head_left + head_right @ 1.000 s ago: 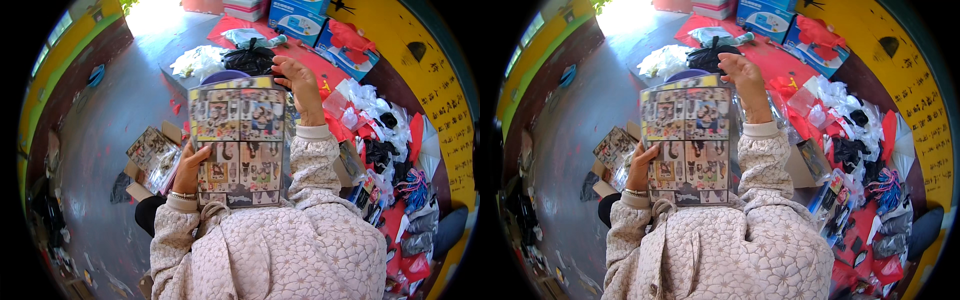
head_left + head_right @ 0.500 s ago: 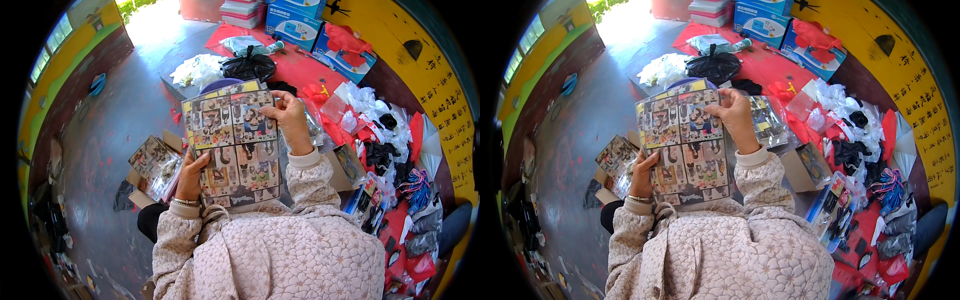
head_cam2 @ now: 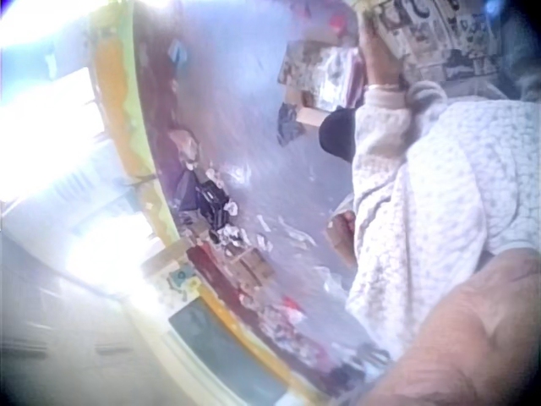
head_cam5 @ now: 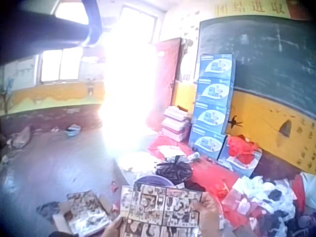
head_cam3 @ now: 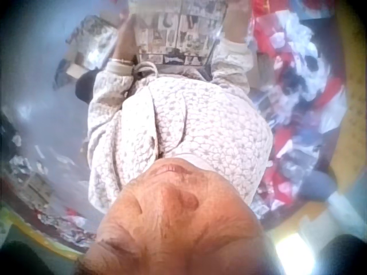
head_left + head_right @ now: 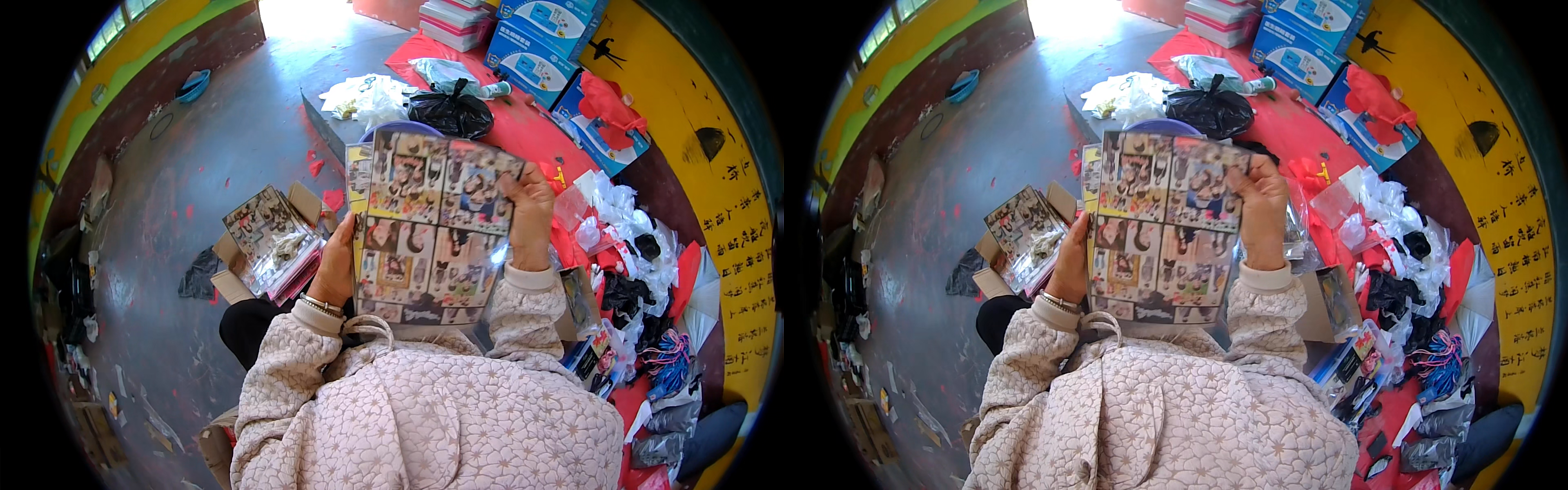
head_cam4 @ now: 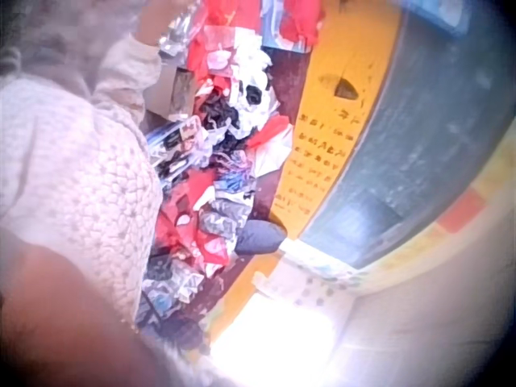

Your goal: The person sits on the floor and wipes the surfaces of several photo cards with a white cloth. They handle the cards one at a time, turning them over to clean both sides, then place them into a stack.

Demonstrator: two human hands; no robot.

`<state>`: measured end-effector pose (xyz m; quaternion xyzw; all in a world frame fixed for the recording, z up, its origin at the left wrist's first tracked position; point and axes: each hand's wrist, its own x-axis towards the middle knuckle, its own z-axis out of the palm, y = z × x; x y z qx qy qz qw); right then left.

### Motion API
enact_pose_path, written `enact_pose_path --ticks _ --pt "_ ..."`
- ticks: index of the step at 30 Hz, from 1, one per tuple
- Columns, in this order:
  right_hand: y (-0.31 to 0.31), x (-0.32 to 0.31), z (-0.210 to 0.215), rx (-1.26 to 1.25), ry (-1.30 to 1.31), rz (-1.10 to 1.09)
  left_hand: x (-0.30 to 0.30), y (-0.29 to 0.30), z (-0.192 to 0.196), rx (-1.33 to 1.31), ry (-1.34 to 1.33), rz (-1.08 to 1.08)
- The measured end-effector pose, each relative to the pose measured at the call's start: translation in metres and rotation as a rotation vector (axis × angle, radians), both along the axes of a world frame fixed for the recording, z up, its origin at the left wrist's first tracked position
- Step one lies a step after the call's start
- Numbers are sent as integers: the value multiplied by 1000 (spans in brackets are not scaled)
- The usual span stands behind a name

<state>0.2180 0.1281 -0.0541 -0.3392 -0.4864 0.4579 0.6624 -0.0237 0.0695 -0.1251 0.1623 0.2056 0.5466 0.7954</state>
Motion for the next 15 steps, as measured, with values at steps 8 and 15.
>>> enact_pose_path --ticks 8,15 --pt "36 -7 -2 -22 -404 -81 4 -6 1 112 163 29" --pt "32 -19 -16 128 -854 -474 0 -9 6 36 71 -20"
